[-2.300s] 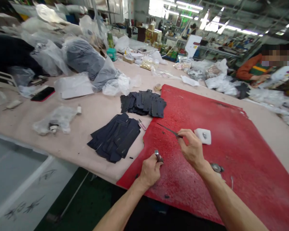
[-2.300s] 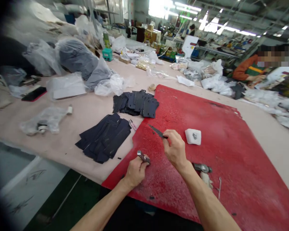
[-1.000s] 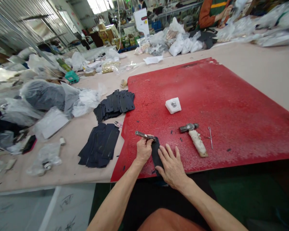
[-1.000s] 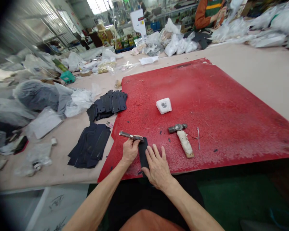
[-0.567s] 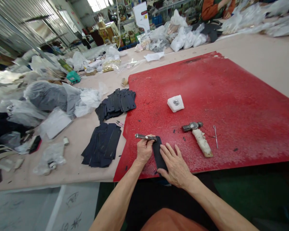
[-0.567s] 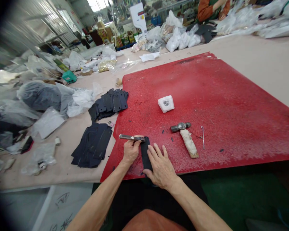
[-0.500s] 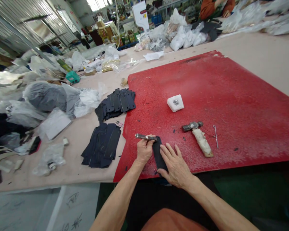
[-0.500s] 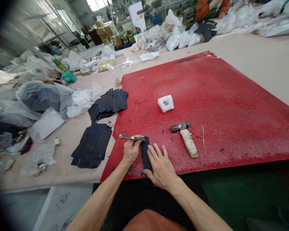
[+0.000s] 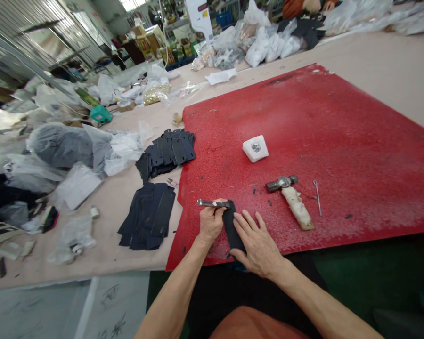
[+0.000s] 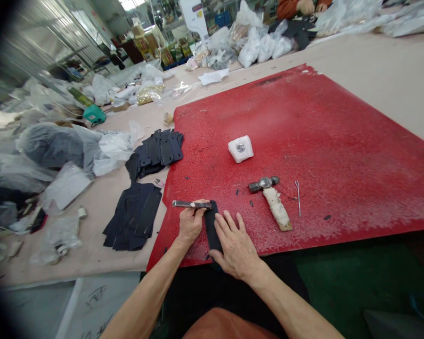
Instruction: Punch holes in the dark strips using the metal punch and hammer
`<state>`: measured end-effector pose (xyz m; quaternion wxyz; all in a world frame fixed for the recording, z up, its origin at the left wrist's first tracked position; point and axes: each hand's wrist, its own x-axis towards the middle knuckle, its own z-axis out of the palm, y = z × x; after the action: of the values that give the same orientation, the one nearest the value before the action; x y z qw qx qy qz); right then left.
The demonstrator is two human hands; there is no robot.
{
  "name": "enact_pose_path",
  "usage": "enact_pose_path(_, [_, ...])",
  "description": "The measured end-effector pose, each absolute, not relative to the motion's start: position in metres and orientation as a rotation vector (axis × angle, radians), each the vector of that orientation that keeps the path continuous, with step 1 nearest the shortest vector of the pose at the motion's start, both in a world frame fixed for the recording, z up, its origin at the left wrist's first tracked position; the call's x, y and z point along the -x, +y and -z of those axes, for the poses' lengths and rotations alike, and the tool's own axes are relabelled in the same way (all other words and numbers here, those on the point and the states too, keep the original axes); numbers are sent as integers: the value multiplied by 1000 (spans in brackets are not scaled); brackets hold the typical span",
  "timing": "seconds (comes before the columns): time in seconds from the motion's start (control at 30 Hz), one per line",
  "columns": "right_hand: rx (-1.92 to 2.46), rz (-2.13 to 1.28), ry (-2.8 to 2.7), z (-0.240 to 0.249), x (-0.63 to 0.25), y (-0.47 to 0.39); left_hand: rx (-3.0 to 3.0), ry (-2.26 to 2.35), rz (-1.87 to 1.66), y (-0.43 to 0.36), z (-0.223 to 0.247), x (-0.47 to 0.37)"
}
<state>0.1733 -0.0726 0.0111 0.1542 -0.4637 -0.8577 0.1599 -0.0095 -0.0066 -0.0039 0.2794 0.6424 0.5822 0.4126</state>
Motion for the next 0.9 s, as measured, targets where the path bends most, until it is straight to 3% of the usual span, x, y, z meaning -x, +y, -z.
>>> enact_pose_path(0.9, [1341, -537, -2417, -13, -174, -70, -1766, 1647, -1089, -6, 3, 4])
